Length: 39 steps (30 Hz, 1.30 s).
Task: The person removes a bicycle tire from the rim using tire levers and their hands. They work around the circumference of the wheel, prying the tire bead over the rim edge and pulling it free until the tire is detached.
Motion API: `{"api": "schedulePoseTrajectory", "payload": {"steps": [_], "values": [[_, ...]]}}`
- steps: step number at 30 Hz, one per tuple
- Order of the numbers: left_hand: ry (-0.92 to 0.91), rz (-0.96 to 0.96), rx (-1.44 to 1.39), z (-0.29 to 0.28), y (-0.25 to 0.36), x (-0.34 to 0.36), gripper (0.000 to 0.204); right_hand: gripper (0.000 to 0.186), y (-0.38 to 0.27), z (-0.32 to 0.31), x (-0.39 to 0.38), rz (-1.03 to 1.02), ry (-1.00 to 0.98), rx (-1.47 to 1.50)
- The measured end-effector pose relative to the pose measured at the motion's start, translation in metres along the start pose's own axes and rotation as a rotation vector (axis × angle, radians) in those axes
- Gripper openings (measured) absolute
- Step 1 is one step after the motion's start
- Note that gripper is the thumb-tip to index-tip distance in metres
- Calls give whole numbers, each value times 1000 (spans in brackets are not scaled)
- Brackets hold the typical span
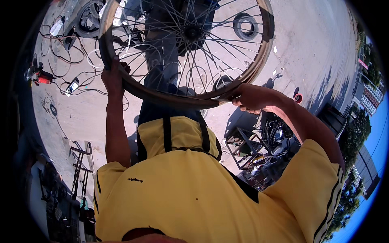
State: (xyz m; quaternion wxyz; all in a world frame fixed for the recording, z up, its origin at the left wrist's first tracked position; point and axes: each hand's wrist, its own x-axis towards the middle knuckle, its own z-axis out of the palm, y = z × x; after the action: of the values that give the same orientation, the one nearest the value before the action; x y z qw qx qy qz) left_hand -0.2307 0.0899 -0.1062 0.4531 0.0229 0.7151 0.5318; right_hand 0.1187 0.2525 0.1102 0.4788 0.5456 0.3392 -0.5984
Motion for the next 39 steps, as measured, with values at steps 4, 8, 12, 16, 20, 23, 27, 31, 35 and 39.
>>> {"api": "schedulePoseTrajectory", "payload": {"steps": [4, 8, 12, 16, 20, 23, 27, 31, 35, 39], "values": [[43, 13, -1, 3, 4, 1, 35, 24, 35, 45, 22, -55, 259, 227], [67, 26, 34, 4, 9, -4, 36, 36, 86, 97, 59, -192, 510, 206], [77, 26, 15, 5, 5, -3, 43, 37, 89, 149, 76, -241, 703, 307], [97, 78, -60, 2, -11, -11, 42, 41, 99, 179, 117, -345, 855, 497], [86, 106, -87, -8, -27, -15, 38, 44, 113, 174, 115, -399, 877, 418], [12, 102, -98, -10, -34, -1, 36, 45, 135, 173, 136, -564, 897, 426], [-19, 136, -90, -13, -37, 3, 34, 45, 158, 177, 176, -779, 985, 394], [-17, 148, -99, -12, -31, 0, 32, 47, 176, 176, 207, -852, 965, 395], [-9, 160, -88, -9, -28, -4, 29, 46, 189, 173, 240, -961, 1112, 251], [-20, 179, -83, -14, -37, 8, 29, 41, 196, 159, 256, -950, 1171, 140]]}}
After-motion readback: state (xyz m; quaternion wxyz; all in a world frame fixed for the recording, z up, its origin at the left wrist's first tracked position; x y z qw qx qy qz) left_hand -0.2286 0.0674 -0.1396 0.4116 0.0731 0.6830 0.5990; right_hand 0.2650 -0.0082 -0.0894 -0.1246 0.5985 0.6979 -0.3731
